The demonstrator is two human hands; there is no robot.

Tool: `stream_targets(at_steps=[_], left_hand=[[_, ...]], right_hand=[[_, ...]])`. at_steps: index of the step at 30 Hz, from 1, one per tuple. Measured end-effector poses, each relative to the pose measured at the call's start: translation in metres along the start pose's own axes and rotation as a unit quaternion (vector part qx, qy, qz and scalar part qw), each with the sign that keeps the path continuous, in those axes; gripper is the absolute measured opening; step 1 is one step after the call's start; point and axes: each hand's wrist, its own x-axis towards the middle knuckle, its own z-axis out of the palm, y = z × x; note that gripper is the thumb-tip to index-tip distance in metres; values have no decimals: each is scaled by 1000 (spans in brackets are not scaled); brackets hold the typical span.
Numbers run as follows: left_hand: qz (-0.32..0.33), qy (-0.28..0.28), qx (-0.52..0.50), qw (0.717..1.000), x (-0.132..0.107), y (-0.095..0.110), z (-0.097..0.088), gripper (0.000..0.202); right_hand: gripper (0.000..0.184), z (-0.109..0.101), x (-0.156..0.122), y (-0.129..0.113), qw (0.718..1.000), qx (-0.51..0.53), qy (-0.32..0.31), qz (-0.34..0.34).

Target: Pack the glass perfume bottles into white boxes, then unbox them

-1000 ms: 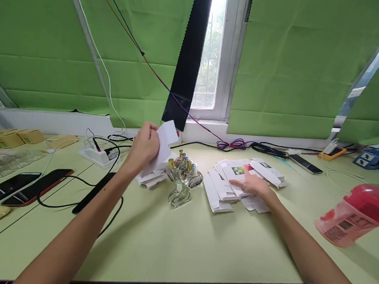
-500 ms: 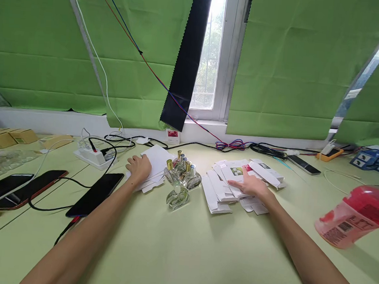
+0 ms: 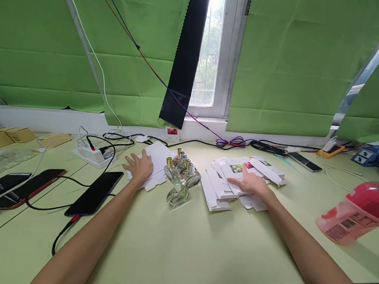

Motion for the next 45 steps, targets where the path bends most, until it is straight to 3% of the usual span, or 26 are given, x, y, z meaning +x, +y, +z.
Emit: stream_targets(at_steps=[7, 11, 16, 22, 28, 34, 37, 41, 45], left_hand=[[25, -84, -10, 996, 12, 8, 0, 69], [28, -100, 0, 995, 14, 11, 3, 68], [33, -91, 12, 995, 8, 13, 7, 71], [44, -80, 26, 996, 4, 17, 9, 69], [47, -63, 46, 996, -1, 21, 5, 69], [90, -8, 66, 994, -5, 25, -15, 69], [126, 0, 64, 990, 4, 26, -26, 70], [102, -69, 51, 991, 36, 26, -35, 75], [96, -91, 35, 991, 73, 23, -35, 76]], right_hand=[[110, 1, 1, 0, 1000, 0, 5, -3], [107, 1, -1, -3, 1000, 6, 17, 2], [102, 5, -2, -8, 998, 11, 55, -4], [84, 10, -1, -7, 991, -28, 127, -34], [74, 12, -1, -8, 992, -62, 101, -51], [73, 3, -1, -9, 992, -24, 114, -55], [71, -3, 1, -7, 986, 9, 144, -79], [67, -21, 5, -4, 973, 68, 187, -117], [71, -53, 16, 5, 963, 118, 231, -69]])
